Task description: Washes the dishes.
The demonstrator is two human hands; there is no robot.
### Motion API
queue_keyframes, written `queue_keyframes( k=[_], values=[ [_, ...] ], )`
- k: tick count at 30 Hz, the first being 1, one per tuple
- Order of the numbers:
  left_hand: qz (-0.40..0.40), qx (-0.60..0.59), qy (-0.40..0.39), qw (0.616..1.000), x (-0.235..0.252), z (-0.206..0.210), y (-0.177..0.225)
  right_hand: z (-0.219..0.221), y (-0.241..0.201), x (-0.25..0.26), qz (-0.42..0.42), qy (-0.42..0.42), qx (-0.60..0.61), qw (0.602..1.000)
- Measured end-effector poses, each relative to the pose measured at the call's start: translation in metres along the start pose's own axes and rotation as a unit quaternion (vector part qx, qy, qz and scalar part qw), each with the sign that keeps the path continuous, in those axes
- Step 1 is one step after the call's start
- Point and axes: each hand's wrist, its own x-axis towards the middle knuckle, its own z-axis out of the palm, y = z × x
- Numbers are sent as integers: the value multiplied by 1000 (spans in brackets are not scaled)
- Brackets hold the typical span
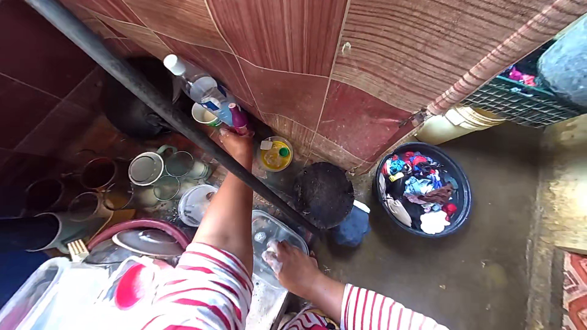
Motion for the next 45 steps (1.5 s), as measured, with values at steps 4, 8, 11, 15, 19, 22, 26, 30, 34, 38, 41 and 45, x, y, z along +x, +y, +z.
queue_keyframes(
  k=[4, 8, 11, 15, 19, 22, 26, 30, 34, 38, 41, 45],
  values=[
    [-21, -43, -6, 999, 1, 3, -7, 0, 1, -1, -13, -2, -6, 1000],
    [0, -54, -54, 997, 12, 9, 4, 5, 4, 1, -21, 33, -21, 999],
    [9, -54, -57, 997, 12, 14, 9, 4, 2, 2, -6, 33, -41, 999],
    [75, 52, -61, 994, -28, -2, 15, 3, 1, 3, -1, 37, -39, 999],
    [132, 59, -94, 985, -42, 2, -10, 3, -1, 3, 12, 30, -24, 999],
    [96, -10, -80, 992, -28, 3, -7, 4, -2, 3, 10, 30, -37, 999],
    [38, -25, -86, 995, -9, 1, 4, 10, 1, 3, -1, 57, -42, 997],
    [-9, -30, -103, 994, 7, 7, 3, 9, 2, 3, -5, 57, -43, 997],
    [16, -31, -104, 994, 2, 2, 8, 7, 1, 3, -10, 46, -44, 998],
    [91, 20, -90, 992, -8, -6, 11, 7, 1, 4, -9, 49, -49, 998],
    [146, 54, -83, 984, -15, -10, 12, 7, 1, 4, -1, 38, -53, 998],
    [208, 133, -138, 959, -32, -9, 9, 5, -1, 4, 5, 32, -40, 999]
  ],
)
